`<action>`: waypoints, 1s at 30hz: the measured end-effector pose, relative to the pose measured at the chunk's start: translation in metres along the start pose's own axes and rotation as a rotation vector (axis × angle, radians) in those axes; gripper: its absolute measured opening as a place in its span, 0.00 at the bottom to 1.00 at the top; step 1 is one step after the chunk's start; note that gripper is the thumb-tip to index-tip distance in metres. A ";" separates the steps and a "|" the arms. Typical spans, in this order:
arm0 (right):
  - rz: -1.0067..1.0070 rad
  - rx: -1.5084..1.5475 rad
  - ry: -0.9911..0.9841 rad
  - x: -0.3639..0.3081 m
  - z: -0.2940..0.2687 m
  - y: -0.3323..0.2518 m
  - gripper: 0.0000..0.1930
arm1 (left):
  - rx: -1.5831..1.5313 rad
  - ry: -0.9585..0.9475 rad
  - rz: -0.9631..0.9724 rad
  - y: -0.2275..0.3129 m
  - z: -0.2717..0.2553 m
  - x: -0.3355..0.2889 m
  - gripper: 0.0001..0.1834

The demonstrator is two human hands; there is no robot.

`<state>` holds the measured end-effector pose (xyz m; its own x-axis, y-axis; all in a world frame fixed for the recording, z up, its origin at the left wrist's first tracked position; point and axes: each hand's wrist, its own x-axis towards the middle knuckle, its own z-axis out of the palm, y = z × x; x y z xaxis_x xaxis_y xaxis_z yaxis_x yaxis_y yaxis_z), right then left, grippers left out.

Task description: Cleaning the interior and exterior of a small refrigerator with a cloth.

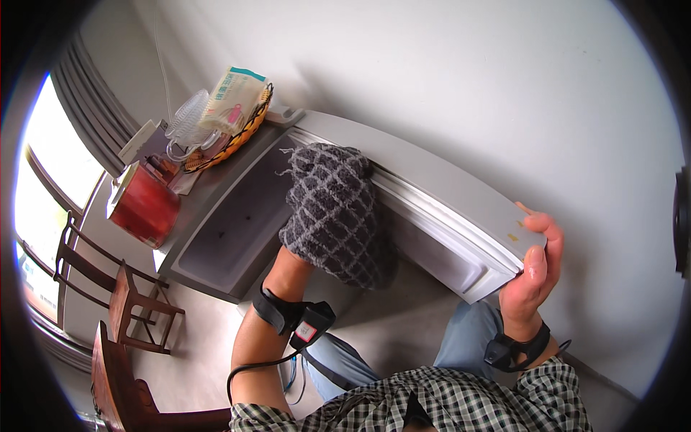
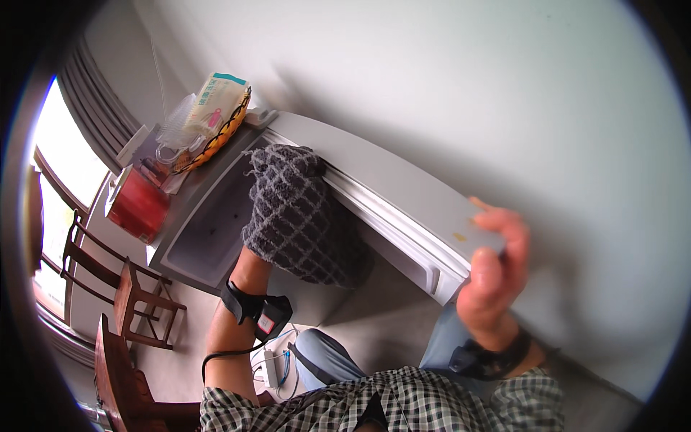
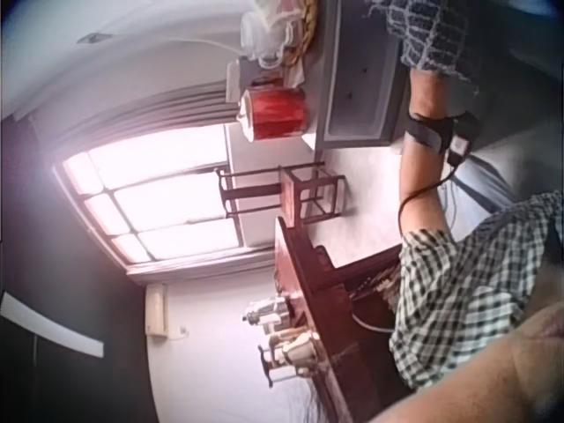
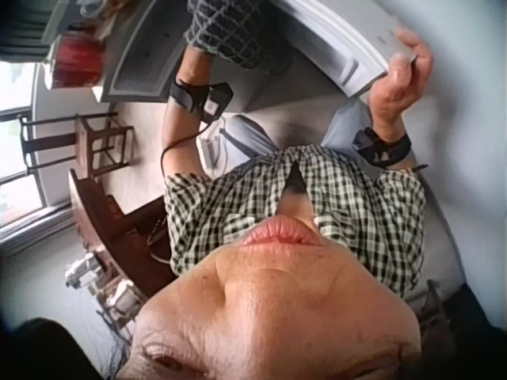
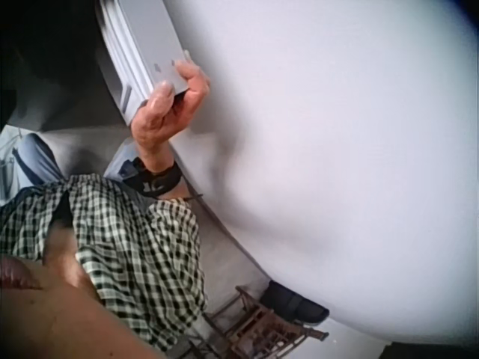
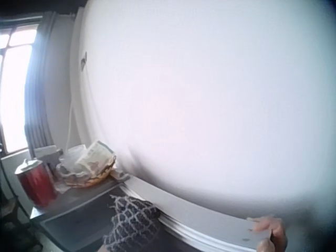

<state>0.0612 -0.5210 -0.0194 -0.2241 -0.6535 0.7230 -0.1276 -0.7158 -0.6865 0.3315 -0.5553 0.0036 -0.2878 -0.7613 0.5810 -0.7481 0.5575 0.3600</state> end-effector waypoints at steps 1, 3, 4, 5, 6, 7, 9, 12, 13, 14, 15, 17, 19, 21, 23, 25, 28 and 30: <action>0.000 -0.003 0.001 0.000 0.001 0.000 0.17 | 0.026 -0.035 -0.023 0.001 0.002 -0.005 0.19; -0.065 -0.028 -0.025 -0.001 0.003 0.001 0.17 | -0.065 -0.015 -0.023 0.001 0.009 -0.018 0.20; -0.062 -0.032 -0.026 -0.001 0.003 0.000 0.17 | -0.161 -0.048 -0.113 0.006 0.006 -0.020 0.20; -0.045 -0.014 -0.029 -0.001 0.002 0.000 0.17 | -0.256 -0.081 -0.203 0.009 0.005 -0.021 0.20; -0.027 0.003 -0.032 -0.002 0.001 -0.001 0.17 | -0.300 -0.083 -0.240 0.010 0.004 -0.023 0.20; -0.025 -0.003 -0.034 -0.002 0.000 0.000 0.17 | -0.287 -0.071 -0.228 0.008 0.004 -0.022 0.20; -0.001 0.016 -0.034 -0.001 -0.004 0.002 0.17 | -0.191 -0.007 -0.164 0.001 0.006 -0.015 0.20; 0.065 0.109 -0.035 0.002 -0.001 -0.004 0.17 | 0.058 0.110 -0.096 -0.016 -0.001 -0.002 0.20; 0.063 0.093 -0.029 0.002 -0.002 -0.002 0.17 | 0.129 0.137 -0.085 -0.024 0.000 0.004 0.20; -0.005 0.053 -0.065 0.002 -0.003 0.000 0.17 | 0.205 0.151 -0.083 -0.032 -0.001 0.009 0.20; -0.073 0.012 -0.101 0.002 -0.003 0.001 0.16 | 0.269 0.152 -0.077 -0.037 -0.002 0.012 0.20; -0.096 0.065 -0.109 0.002 0.004 -0.003 0.16 | 0.424 0.134 -0.068 -0.033 -0.014 0.008 0.20; -0.019 0.207 0.007 0.003 0.007 -0.003 0.16 | 0.534 0.096 -0.020 -0.028 -0.014 0.005 0.20; -0.011 0.156 0.009 0.004 0.004 -0.002 0.15 | 0.609 0.056 0.066 -0.024 0.003 0.000 0.20; 0.006 0.137 0.008 0.004 0.004 -0.001 0.15 | 0.648 0.028 0.118 -0.018 0.012 -0.011 0.20; -0.059 0.093 -0.064 0.000 0.005 0.001 0.16 | 0.594 0.025 0.090 -0.012 0.017 -0.016 0.20; -0.073 0.083 -0.061 -0.001 0.003 0.000 0.16 | 0.210 0.033 0.003 0.013 0.010 -0.011 0.20; -0.066 0.081 -0.055 -0.001 0.004 -0.003 0.16 | -0.006 0.023 -0.008 0.014 0.016 -0.019 0.20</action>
<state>0.0660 -0.5195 -0.0178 -0.1646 -0.6153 0.7709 -0.0613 -0.7737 -0.6306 0.3170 -0.5381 -0.0141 -0.2677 -0.7582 0.5945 -0.7467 0.5532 0.3693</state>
